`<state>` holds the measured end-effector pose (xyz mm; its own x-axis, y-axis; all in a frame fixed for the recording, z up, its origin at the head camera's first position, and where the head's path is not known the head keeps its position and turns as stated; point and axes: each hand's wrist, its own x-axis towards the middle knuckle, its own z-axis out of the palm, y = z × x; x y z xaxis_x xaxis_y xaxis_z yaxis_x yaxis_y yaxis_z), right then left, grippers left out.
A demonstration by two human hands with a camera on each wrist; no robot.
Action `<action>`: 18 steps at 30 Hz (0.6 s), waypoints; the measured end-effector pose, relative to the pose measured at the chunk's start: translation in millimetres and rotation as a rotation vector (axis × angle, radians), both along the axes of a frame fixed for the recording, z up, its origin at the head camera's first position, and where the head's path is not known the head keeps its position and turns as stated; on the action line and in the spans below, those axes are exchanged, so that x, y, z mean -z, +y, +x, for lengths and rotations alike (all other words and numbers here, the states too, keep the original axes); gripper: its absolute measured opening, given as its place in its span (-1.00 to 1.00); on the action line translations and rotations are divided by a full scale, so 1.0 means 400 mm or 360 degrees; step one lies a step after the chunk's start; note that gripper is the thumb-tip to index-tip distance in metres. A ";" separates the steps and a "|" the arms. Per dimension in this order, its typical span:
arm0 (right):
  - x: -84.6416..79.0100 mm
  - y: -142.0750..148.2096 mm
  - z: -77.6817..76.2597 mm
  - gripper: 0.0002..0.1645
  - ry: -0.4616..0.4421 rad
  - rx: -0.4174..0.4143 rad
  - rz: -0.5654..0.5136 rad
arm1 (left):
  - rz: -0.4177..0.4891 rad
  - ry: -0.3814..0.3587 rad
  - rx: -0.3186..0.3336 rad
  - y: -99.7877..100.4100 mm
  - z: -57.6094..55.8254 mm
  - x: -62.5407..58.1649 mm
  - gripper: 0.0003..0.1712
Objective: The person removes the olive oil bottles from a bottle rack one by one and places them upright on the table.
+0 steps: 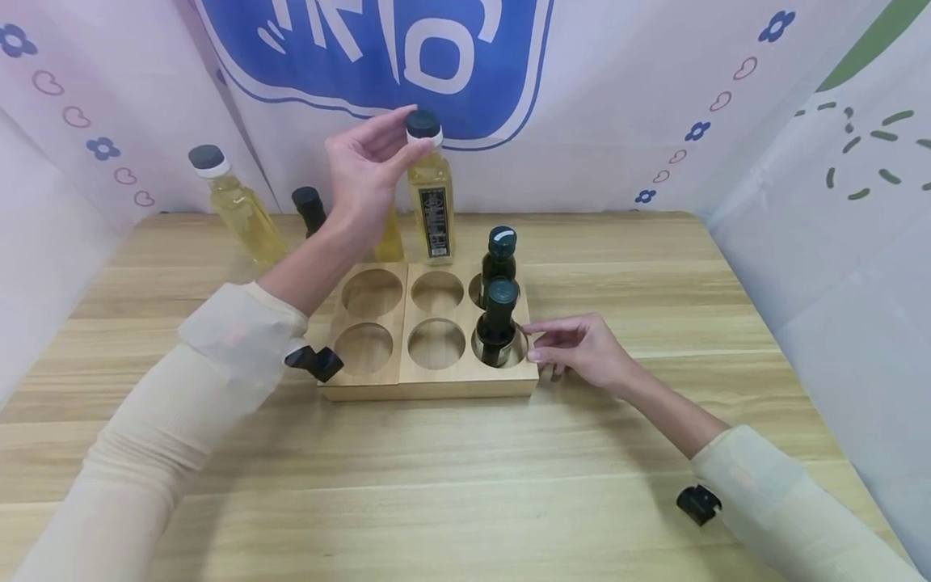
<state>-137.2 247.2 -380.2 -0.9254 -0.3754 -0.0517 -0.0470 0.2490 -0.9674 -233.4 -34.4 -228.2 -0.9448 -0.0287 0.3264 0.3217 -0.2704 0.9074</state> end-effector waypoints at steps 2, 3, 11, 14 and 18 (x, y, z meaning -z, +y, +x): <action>-0.002 -0.001 0.000 -0.52 0.0000 0.0004 0.0003 | -0.0007 0.0005 -0.0007 0.001 -0.001 -0.001 -0.51; -0.002 -0.001 0.000 -0.52 0.0003 0.0005 0.0007 | -0.0009 0.0003 -0.0010 0.002 -0.001 -0.002 -0.51; -0.001 0.002 -0.002 -0.52 0.0009 0.0009 0.0036 | -0.0025 0.0000 -0.0018 0.007 -0.008 -0.003 -0.51; -0.001 0.002 -0.002 -0.52 0.0008 0.0012 0.0043 | -0.0041 -0.0019 -0.0017 0.011 -0.012 -0.003 -0.50; 0.000 0.002 -0.002 -0.52 0.0004 0.0012 0.0046 | -0.0060 -0.0055 -0.0025 0.015 -0.018 0.002 -0.51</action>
<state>-138.0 248.1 -380.1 -0.9283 -0.3668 -0.0602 -0.0473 0.2771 -0.9597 -240.5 -28.3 -228.9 -0.9551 -0.0319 0.2947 0.2939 -0.2309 0.9275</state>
